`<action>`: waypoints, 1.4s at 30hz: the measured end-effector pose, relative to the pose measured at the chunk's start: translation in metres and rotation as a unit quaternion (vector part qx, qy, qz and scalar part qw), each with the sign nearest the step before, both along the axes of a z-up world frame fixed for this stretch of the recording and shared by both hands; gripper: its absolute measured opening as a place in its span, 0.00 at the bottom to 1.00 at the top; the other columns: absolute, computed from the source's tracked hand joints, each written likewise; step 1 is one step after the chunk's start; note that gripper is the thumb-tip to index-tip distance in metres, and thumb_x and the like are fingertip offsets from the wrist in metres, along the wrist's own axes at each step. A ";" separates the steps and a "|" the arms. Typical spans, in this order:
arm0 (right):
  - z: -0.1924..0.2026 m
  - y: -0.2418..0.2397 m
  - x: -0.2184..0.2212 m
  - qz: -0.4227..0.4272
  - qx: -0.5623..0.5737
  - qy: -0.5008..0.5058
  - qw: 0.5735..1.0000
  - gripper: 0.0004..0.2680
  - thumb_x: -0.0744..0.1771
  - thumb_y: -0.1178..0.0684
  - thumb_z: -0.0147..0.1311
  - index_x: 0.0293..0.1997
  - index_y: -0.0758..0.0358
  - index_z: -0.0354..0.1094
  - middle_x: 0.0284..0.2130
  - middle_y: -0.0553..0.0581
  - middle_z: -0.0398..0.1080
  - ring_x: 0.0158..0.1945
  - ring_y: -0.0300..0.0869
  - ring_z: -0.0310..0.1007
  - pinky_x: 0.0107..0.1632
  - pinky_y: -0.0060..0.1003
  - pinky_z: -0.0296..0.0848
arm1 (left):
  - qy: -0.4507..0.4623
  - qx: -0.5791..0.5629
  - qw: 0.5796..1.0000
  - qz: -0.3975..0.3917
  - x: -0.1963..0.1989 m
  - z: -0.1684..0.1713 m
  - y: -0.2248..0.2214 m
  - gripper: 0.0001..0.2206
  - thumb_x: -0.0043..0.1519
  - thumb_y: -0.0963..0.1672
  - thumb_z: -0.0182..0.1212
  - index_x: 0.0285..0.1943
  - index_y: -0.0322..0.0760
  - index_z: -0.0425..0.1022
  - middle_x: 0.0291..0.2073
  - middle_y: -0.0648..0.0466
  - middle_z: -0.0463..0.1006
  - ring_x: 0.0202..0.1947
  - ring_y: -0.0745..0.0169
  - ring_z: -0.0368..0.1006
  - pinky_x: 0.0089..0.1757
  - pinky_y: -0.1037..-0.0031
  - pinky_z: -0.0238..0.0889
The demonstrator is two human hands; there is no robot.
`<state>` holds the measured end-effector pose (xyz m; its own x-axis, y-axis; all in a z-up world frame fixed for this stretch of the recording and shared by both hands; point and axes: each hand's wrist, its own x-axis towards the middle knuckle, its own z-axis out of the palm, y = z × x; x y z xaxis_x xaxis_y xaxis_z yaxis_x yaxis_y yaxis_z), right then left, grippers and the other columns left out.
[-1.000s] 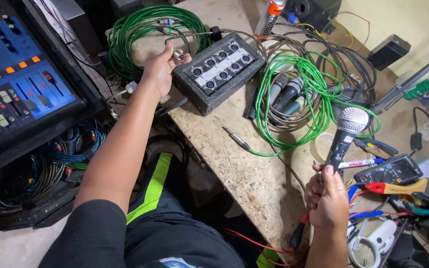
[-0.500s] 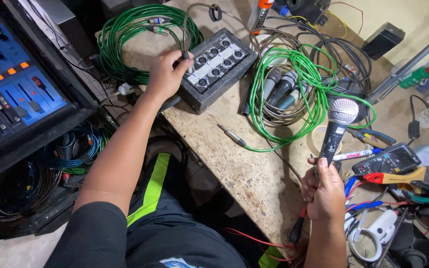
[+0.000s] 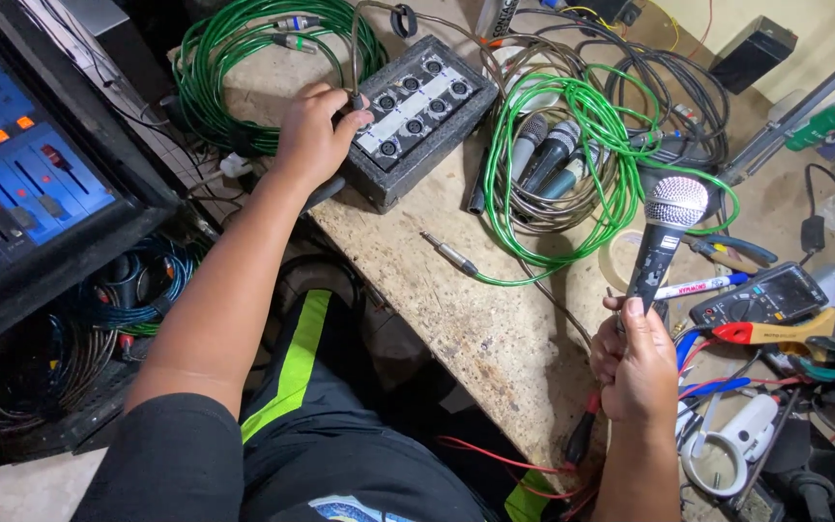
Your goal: Testing various microphones by plugging them into a mixer and then repairing a small electronic connector using wire strippers.
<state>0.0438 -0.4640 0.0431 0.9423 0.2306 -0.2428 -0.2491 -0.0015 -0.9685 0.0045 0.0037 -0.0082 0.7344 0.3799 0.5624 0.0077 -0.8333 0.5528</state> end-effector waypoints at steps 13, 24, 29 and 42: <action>-0.001 0.001 0.000 0.001 0.015 -0.004 1.000 0.11 0.72 0.42 0.43 0.46 0.60 0.63 0.18 0.47 0.46 0.16 0.33 0.41 0.18 0.28 0.37 | -0.011 0.069 0.998 0.000 0.010 -0.021 0.012 0.17 0.66 0.48 0.72 0.34 0.27 0.76 0.28 0.48 0.66 0.35 0.48 0.63 0.36 0.61 0.57; -0.016 -0.010 0.015 0.078 0.232 0.067 0.967 0.21 0.70 0.39 0.37 0.59 0.67 0.64 0.21 0.53 0.55 0.15 0.34 0.52 0.17 0.27 0.52 | -0.244 0.151 0.942 0.175 0.000 0.021 -0.118 0.16 0.70 0.49 0.62 0.64 0.40 0.74 0.54 0.48 0.65 0.53 0.44 0.65 0.53 0.57 0.58; -0.035 -0.015 0.020 0.098 0.262 0.088 0.956 0.18 0.70 0.45 0.40 0.63 0.67 0.61 0.24 0.53 0.55 0.17 0.32 0.52 0.17 0.24 0.53 | -0.086 -0.435 0.862 -0.244 0.068 0.011 -0.270 0.25 0.68 0.48 0.61 0.70 0.35 0.60 0.58 0.36 0.66 0.57 0.33 0.66 0.50 0.53 0.66; -0.045 0.009 0.016 0.022 0.067 -0.046 0.996 0.12 0.73 0.50 0.43 0.37 0.68 0.69 0.11 0.53 0.53 0.07 0.38 0.52 0.12 0.29 0.51 | -0.062 -0.761 0.609 -0.215 0.147 0.023 -0.339 0.20 0.70 0.59 0.41 0.51 0.45 0.61 0.33 0.46 0.77 0.16 0.64 0.71 0.17 0.76 0.69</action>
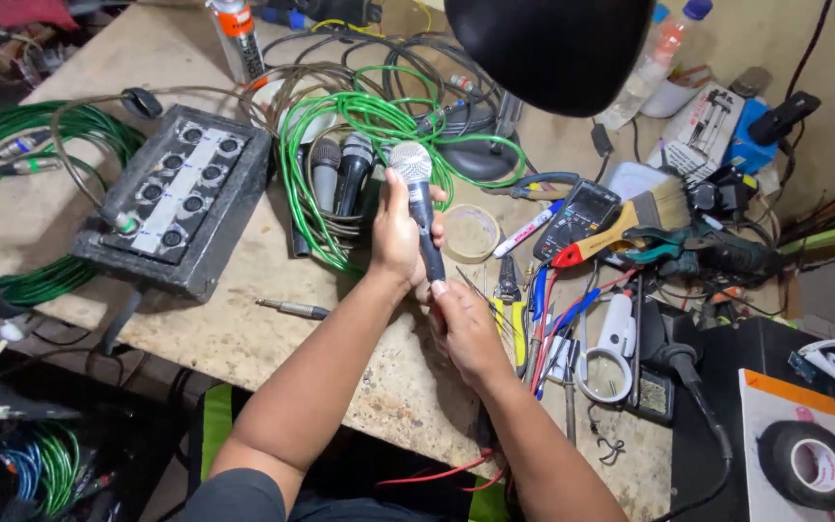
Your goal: Testing various microphones by plugging them into a mixer and then repairing a small electronic connector using wire strippers.
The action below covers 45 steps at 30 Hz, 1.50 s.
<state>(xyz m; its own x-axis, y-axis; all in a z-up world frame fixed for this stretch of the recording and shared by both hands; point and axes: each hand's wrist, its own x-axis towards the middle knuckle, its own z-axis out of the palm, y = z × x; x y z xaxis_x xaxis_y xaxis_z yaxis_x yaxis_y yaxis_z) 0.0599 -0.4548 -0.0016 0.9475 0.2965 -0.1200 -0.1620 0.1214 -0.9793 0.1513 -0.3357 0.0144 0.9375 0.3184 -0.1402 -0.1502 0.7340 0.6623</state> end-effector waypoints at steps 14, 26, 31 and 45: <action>0.015 -0.016 -0.004 0.015 0.036 -0.045 0.998 0.14 0.69 0.56 0.45 0.61 0.69 0.64 0.19 0.50 0.54 0.18 0.34 0.50 0.21 0.30 0.55 | 0.053 0.334 0.940 0.048 -0.042 0.028 0.070 0.24 0.62 0.51 0.64 0.57 0.36 0.60 0.39 0.40 0.73 0.23 0.54 0.75 0.17 0.71 0.72; 0.022 -0.030 0.006 0.029 0.082 -0.036 0.996 0.13 0.71 0.54 0.49 0.61 0.71 0.63 0.32 0.63 0.72 0.23 0.38 0.67 0.24 0.29 0.67 | 0.092 0.867 0.485 -0.064 -0.101 -0.023 0.060 0.31 0.53 0.50 0.73 0.67 0.45 0.71 0.44 0.54 0.72 0.45 0.49 0.76 0.38 0.54 0.78; 0.027 -0.032 0.003 0.053 0.135 0.057 0.988 0.10 0.71 0.53 0.48 0.56 0.67 0.65 0.22 0.53 0.60 0.19 0.36 0.55 0.21 0.29 0.59 | 0.041 0.874 0.476 0.087 -0.110 0.011 0.053 0.28 0.52 0.47 0.75 0.62 0.40 0.75 0.48 0.52 0.72 0.54 0.50 0.69 0.36 0.58 0.79; 0.009 -0.013 -0.016 0.209 0.016 -0.010 0.978 0.13 0.65 0.58 0.62 0.18 0.57 0.63 0.08 0.50 0.58 0.12 0.31 0.54 0.18 0.23 0.53 | -0.172 0.158 0.859 -0.456 -0.084 0.028 -0.007 0.21 0.71 0.49 0.50 0.33 0.26 0.75 0.11 0.63 0.58 0.10 0.80 0.54 0.15 0.86 0.51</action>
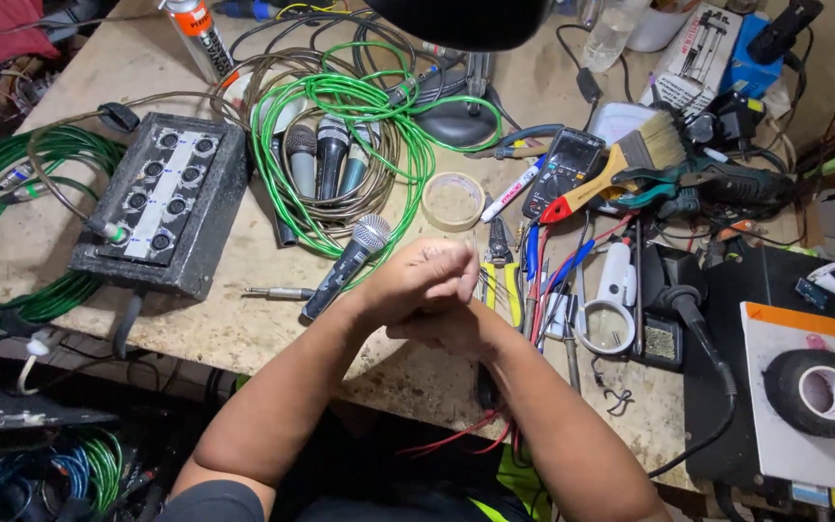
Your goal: Testing various microphones by plugging them into a mixer and then repairing a small electronic connector using wire strippers.
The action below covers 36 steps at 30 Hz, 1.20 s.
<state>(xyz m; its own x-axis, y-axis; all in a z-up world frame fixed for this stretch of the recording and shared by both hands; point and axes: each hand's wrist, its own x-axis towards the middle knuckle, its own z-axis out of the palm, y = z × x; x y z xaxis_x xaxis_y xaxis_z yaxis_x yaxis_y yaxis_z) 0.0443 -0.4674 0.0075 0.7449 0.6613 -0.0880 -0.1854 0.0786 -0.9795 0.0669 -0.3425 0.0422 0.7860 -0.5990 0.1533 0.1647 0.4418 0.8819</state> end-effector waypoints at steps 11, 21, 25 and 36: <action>-0.055 -0.009 0.008 -0.021 -0.122 -0.310 0.943 0.08 0.66 0.58 0.61 0.29 0.69 0.66 0.21 0.64 0.64 0.28 0.44 0.60 0.43 0.44 0.65 | -0.157 0.030 0.976 0.149 -0.032 0.025 -0.012 0.47 0.62 0.68 0.16 0.61 0.29 0.65 0.21 0.53 0.69 0.17 0.71 0.68 0.24 0.84 0.60; -0.042 -0.010 -0.004 0.073 -0.083 -0.130 0.985 0.11 0.58 0.64 0.71 0.17 0.74 0.69 0.20 0.66 0.72 0.34 0.45 0.78 0.42 0.45 0.80 | -0.136 0.013 0.982 -0.133 -0.021 0.022 0.011 0.19 0.72 0.46 0.48 0.31 0.33 0.76 0.08 0.58 0.63 0.08 0.74 0.61 0.16 0.86 0.51; 0.040 -0.013 -0.003 0.115 -0.052 0.107 0.986 0.12 0.60 0.50 0.63 0.33 0.73 0.73 0.28 0.70 0.77 0.40 0.48 0.82 0.50 0.50 0.81 | -0.117 0.022 0.985 -0.128 -0.016 0.010 0.012 0.19 0.72 0.44 0.48 0.28 0.32 0.74 0.05 0.58 0.61 0.05 0.74 0.59 0.14 0.86 0.49; 0.027 -0.012 0.015 -0.092 -0.132 -0.062 0.985 0.10 0.60 0.52 0.65 0.25 0.65 0.66 0.19 0.60 0.67 0.30 0.45 0.71 0.40 0.43 0.73 | -0.271 0.175 0.927 0.190 -0.049 0.030 -0.014 0.25 0.69 0.47 0.58 0.15 0.42 0.59 0.07 0.57 0.53 0.15 0.70 0.47 0.22 0.77 0.48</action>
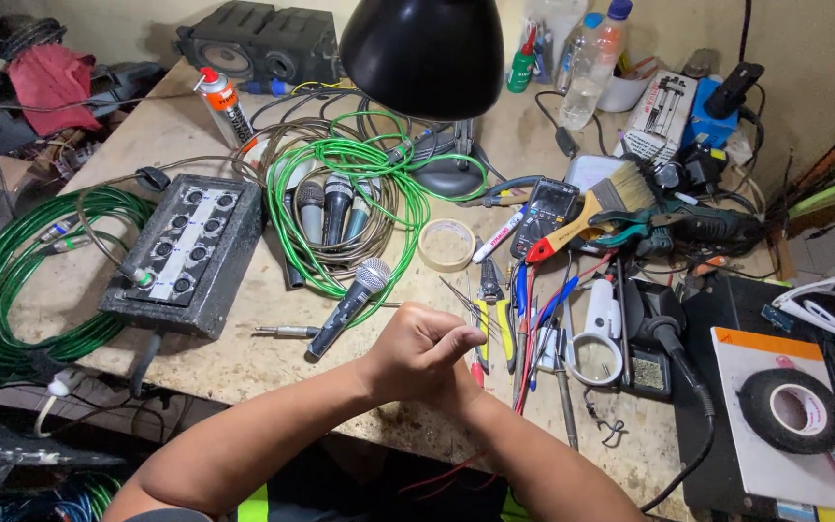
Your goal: Testing various microphones by plugging them into a mixer and then repairing a small electronic connector using wire strippers.
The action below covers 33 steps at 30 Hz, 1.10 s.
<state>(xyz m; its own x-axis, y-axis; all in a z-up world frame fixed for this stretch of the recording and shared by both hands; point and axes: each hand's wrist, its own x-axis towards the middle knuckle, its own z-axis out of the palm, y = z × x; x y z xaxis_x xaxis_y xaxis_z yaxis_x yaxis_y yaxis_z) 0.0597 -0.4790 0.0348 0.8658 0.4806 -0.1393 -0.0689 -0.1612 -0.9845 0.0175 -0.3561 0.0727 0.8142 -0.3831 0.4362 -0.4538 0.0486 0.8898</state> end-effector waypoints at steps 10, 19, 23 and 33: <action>-0.018 -0.006 0.004 -0.146 -0.095 -0.153 0.973 0.13 0.60 0.54 0.66 0.18 0.57 0.60 0.12 0.52 0.58 0.20 0.41 0.61 0.32 0.36 0.66 | 0.052 -0.163 0.972 0.164 0.046 -0.011 -0.030 0.27 0.73 0.48 0.49 0.14 0.44 0.61 0.08 0.62 0.61 0.16 0.74 0.54 0.23 0.82 0.56; -0.016 -0.011 0.012 -0.025 0.236 0.193 0.952 0.07 0.71 0.54 0.49 0.44 0.66 0.72 0.25 0.59 0.72 0.30 0.41 0.73 0.38 0.36 0.76 | 0.305 -0.333 0.884 -0.125 0.103 -0.025 0.023 0.30 0.73 0.58 0.37 0.18 0.42 0.55 0.09 0.64 0.43 0.07 0.79 0.42 0.12 0.86 0.42; -0.038 -0.011 0.019 -0.038 0.223 0.153 0.962 0.08 0.71 0.55 0.50 0.44 0.68 0.74 0.30 0.57 0.75 0.31 0.39 0.78 0.41 0.36 0.79 | 0.295 -0.335 0.892 -0.063 0.105 -0.027 0.016 0.30 0.73 0.57 0.37 0.18 0.41 0.54 0.10 0.63 0.42 0.06 0.77 0.40 0.11 0.84 0.41; -0.015 0.013 0.007 -0.238 -0.133 -0.223 0.936 0.13 0.58 0.54 0.75 0.40 0.64 0.78 0.28 0.57 0.75 0.33 0.41 0.73 0.40 0.34 0.75 | 0.296 -0.407 0.857 0.109 0.107 -0.041 0.017 0.28 0.71 0.57 0.41 0.21 0.38 0.59 0.06 0.56 0.49 0.04 0.69 0.47 0.11 0.79 0.46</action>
